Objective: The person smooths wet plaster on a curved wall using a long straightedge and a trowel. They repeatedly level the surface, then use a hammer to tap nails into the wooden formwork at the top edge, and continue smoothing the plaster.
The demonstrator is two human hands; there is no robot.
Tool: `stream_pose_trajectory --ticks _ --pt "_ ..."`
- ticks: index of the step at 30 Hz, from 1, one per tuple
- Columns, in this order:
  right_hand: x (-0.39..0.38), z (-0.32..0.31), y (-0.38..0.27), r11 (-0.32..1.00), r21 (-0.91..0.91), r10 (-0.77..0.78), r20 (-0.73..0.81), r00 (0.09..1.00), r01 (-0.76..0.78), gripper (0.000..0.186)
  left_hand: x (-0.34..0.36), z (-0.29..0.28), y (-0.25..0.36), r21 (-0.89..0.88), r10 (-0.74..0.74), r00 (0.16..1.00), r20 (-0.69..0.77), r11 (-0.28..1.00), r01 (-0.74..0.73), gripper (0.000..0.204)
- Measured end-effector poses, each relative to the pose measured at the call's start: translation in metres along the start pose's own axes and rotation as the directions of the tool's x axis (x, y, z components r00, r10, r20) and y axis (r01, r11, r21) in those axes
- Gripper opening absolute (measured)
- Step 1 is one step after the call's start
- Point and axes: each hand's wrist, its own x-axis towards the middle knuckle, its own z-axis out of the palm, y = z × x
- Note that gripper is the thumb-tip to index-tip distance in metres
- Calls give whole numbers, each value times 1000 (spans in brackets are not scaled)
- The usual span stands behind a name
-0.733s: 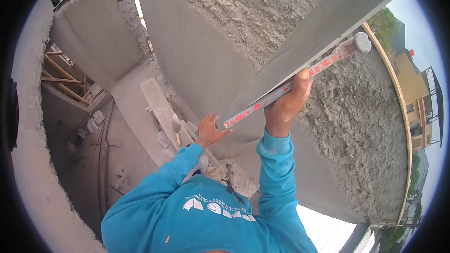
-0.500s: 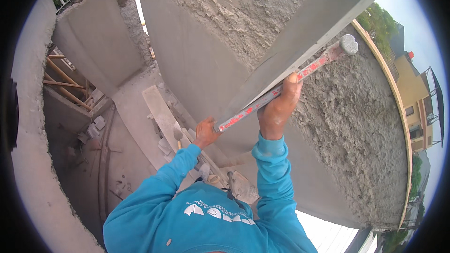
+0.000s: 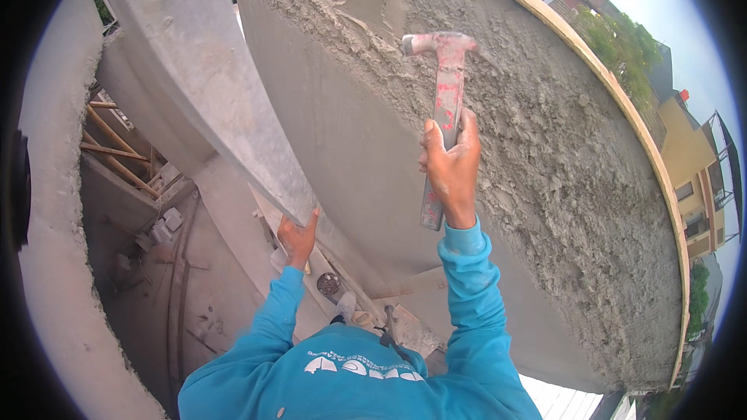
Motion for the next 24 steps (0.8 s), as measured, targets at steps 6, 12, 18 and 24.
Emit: stream_pose_trajectory --ticks 6,12,18,24 --pt "77 55 -51 722 164 -591 -361 722 673 37 -7 -39 -2 -17 -24 999 -30 1000 24 38" --pt "85 44 169 750 -632 -134 144 980 195 31 -26 -48 -13 39 -142 990 4 989 141 33" --pt "65 69 98 884 -425 -175 85 981 195 30 -30 -64 -10 -43 -106 994 -34 994 105 32" --pt "93 73 34 848 112 -474 -275 837 517 25 -34 -66 -7 -54 -74 990 -117 996 69 29"
